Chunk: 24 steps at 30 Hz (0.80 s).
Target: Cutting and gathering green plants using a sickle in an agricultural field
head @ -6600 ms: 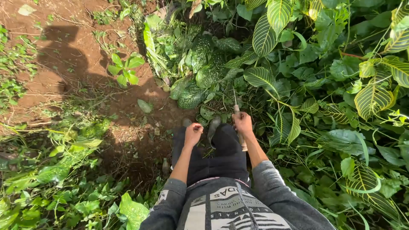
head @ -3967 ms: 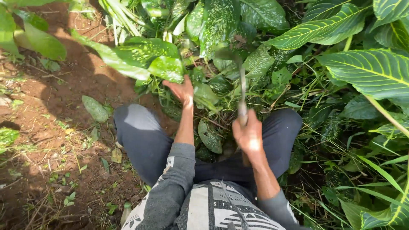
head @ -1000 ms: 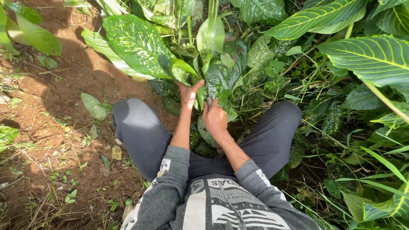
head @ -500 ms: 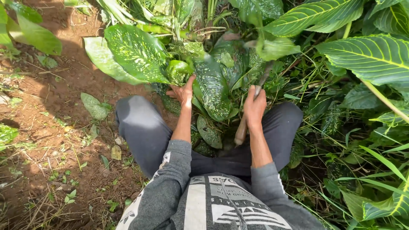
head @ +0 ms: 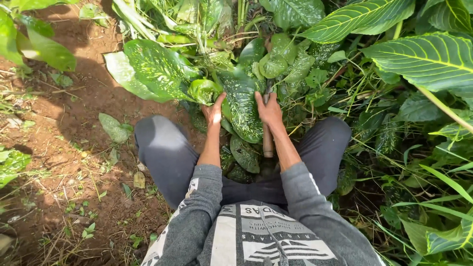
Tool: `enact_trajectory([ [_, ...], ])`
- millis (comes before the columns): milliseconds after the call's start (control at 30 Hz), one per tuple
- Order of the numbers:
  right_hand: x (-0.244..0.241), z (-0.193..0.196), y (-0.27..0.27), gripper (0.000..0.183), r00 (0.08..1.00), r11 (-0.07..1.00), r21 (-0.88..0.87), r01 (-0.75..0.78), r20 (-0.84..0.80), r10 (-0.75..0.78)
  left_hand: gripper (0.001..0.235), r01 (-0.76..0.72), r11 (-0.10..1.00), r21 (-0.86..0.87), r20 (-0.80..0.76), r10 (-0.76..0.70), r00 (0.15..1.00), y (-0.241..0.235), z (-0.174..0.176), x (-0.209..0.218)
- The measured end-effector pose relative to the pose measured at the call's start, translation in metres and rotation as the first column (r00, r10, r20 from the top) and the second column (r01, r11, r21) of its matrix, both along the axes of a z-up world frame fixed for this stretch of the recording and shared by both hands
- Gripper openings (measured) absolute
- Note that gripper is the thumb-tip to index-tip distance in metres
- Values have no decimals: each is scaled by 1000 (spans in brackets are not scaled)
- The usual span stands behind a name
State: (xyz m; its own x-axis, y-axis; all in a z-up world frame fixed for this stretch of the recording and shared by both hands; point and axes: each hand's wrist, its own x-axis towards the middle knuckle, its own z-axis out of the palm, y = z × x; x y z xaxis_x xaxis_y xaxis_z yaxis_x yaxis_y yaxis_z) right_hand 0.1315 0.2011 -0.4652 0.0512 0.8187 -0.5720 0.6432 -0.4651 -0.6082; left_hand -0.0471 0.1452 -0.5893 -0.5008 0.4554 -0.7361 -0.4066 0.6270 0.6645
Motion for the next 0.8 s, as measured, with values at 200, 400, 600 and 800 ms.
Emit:
enact_trajectory([
  [200, -33, 36, 22, 123, 986, 996, -89, -32, 158, 46, 145, 35, 998, 43, 21, -36, 999, 25, -25, 23],
  [400, -29, 62, -27, 110, 991, 997, -73, 21, 132, -11, 138, 97, 995, -26, 8, -97, 995, -12, 31, 8],
  [600, -27, 45, -5, 117, 992, 998, -54, -43, 114, 49, 152, -20, 998, 58, 8, 20, 1000, 0, 15, 7],
  [800, -22, 78, -28, 107, 997, 994, -105, 20, 73, -13, 144, -42, 999, 19, 79, 41, 996, -16, 71, 14],
])
